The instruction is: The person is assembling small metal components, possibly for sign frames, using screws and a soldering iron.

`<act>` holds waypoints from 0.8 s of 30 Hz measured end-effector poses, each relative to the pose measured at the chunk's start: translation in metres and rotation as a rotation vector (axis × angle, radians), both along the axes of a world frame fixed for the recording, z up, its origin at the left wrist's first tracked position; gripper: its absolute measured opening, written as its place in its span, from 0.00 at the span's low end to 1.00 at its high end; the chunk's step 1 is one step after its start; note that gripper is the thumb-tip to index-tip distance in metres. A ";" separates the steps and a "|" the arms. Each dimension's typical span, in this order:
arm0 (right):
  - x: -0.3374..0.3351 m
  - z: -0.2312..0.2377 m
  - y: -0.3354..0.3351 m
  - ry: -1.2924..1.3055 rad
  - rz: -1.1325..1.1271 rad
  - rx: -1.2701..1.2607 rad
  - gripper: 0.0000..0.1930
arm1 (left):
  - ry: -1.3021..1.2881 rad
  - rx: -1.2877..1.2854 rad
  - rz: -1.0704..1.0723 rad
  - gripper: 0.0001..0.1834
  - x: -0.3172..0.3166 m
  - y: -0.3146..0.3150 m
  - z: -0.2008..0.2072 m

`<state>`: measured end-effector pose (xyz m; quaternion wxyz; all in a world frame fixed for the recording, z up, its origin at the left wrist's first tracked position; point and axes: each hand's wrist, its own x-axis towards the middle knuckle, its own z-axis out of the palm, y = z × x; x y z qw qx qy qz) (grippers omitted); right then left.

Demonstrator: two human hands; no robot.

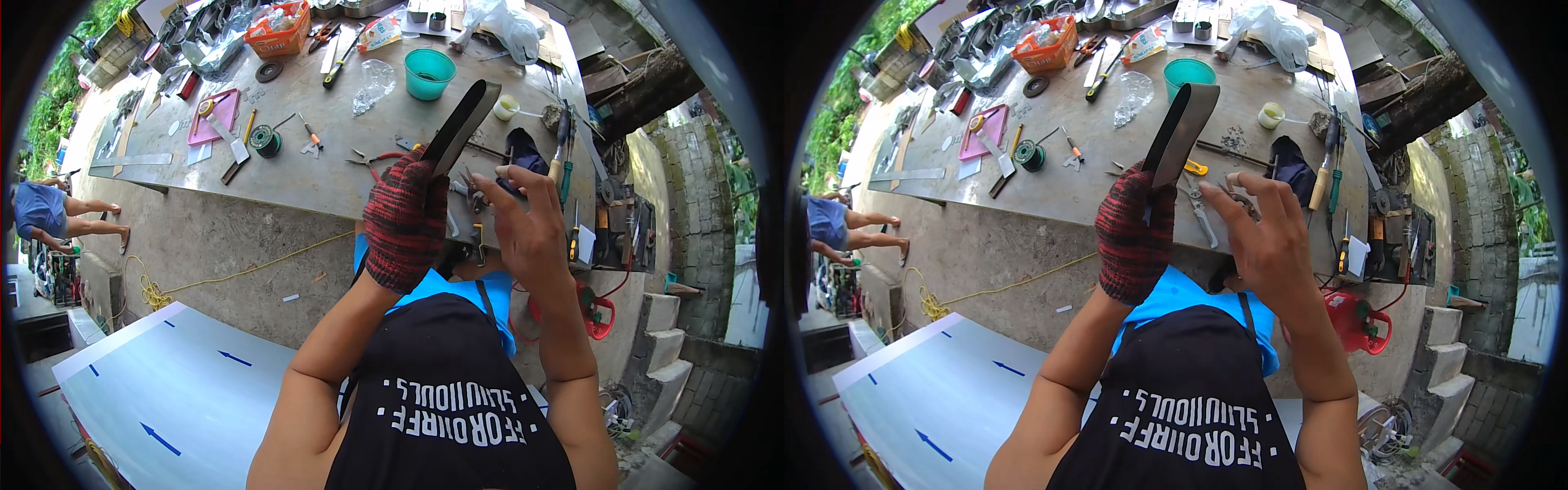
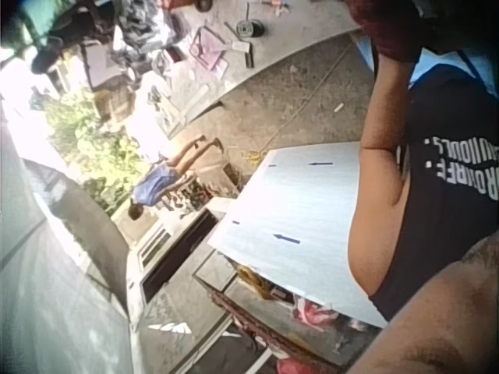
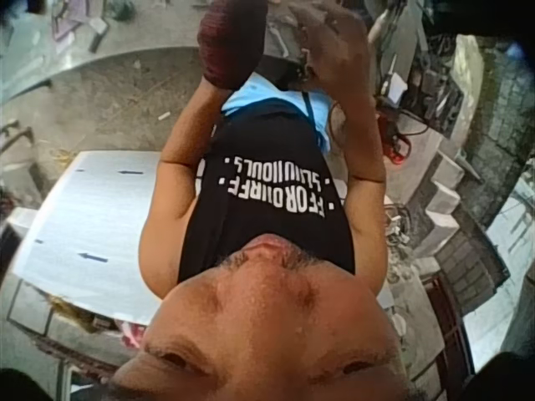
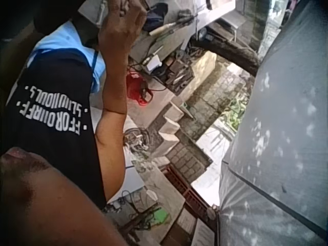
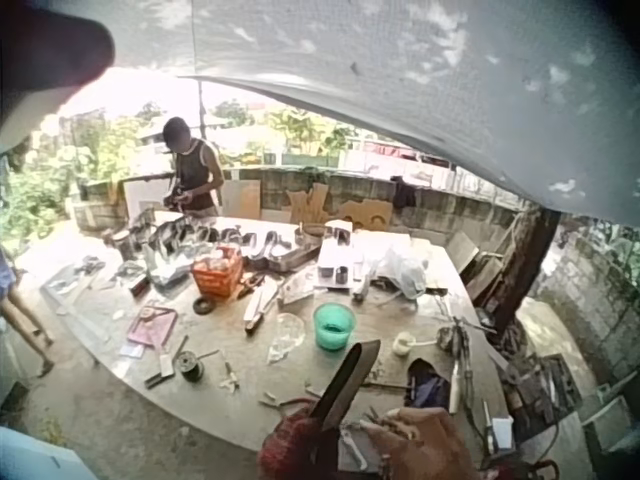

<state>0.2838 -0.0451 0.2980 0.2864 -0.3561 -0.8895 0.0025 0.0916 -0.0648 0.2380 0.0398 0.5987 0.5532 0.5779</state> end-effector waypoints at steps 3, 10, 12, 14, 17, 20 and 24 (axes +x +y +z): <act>0.010 -0.015 -0.006 0.088 -0.054 -0.087 0.27 | 0.104 0.008 0.015 0.15 -0.014 0.002 0.000; 0.034 -0.069 -0.035 0.099 -0.139 -0.313 0.22 | 0.250 -0.187 0.029 0.14 -0.045 -0.005 -0.048; 0.037 -0.082 -0.042 0.095 -0.151 -0.357 0.21 | 0.268 -0.207 0.021 0.12 -0.053 -0.008 -0.070; 0.040 -0.093 -0.049 0.082 -0.169 -0.404 0.21 | 0.309 -0.305 0.039 0.11 -0.060 -0.012 -0.092; 0.048 -0.107 -0.049 0.055 -0.186 -0.438 0.20 | 0.313 -0.372 0.062 0.11 -0.068 -0.019 -0.121; 0.051 -0.114 -0.048 0.042 -0.194 -0.446 0.19 | 0.313 -0.439 0.073 0.10 -0.075 -0.026 -0.149; 0.049 -0.123 -0.048 0.038 -0.204 -0.496 0.18 | 0.313 -0.499 0.059 0.10 -0.079 -0.030 -0.172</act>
